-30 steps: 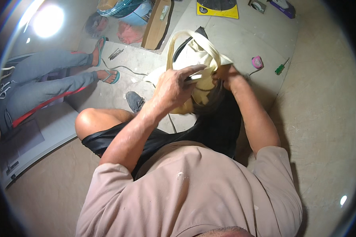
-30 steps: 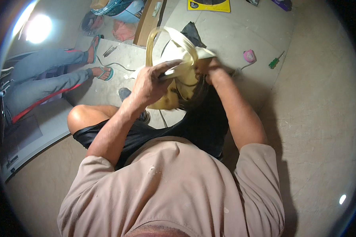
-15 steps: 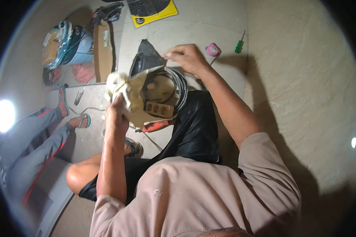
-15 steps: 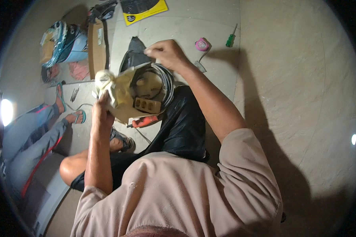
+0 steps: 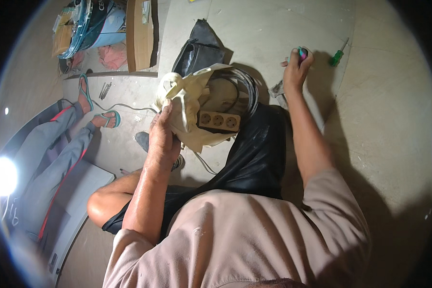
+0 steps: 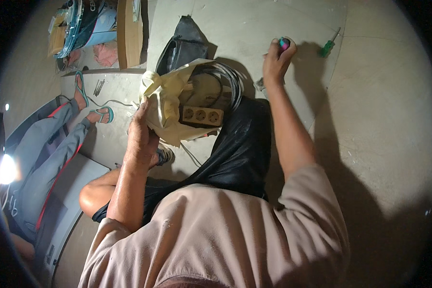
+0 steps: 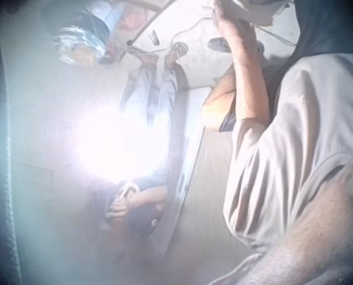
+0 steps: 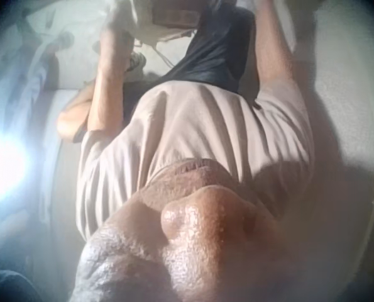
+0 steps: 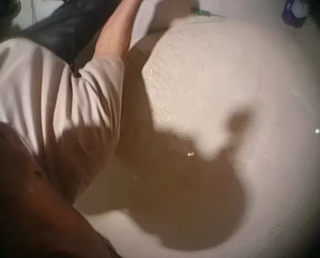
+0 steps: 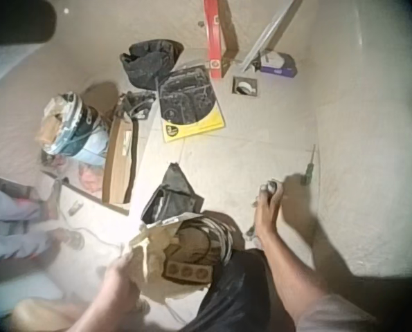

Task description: The person uses a power drill to make a hole in a tiled wall, then clears tools and components from a bag on the floor while sitting.

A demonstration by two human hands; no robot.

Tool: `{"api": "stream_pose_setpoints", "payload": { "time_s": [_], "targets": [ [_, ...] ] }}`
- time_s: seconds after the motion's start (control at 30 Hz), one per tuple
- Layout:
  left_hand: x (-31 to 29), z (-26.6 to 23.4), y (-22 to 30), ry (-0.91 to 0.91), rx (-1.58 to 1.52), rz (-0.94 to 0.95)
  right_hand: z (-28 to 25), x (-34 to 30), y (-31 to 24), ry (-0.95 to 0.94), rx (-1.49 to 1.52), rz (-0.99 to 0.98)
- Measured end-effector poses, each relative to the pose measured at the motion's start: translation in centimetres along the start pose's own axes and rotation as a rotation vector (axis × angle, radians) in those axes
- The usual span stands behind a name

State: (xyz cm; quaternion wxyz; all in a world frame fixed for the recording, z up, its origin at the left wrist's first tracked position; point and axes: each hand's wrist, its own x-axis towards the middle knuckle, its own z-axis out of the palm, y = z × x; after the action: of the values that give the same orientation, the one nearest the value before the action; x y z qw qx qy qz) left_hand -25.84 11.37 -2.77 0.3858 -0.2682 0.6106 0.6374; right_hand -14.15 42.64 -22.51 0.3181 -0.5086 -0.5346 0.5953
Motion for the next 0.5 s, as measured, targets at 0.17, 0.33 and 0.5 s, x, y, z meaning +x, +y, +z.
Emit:
{"api": "stream_pose_setpoints", "payload": {
  "time_s": [0.17, 0.33, 0.5],
  "targets": [
    [0.2, 2.0, -1.3, -0.041, 0.029, 0.082, 2.2, -16.2, -4.2, -0.402, -0.168, -0.386],
    [-0.4, 1.8, -1.9, 0.083, 0.141, 0.107, -2.8, -4.8, 0.8, -0.198, -0.546, -0.311],
    [-0.4, -0.6, -1.4, 0.139, 0.100, 0.096, -12.7, 14.7, 3.0, 0.236, -1.281, -0.049]
  ]
}}
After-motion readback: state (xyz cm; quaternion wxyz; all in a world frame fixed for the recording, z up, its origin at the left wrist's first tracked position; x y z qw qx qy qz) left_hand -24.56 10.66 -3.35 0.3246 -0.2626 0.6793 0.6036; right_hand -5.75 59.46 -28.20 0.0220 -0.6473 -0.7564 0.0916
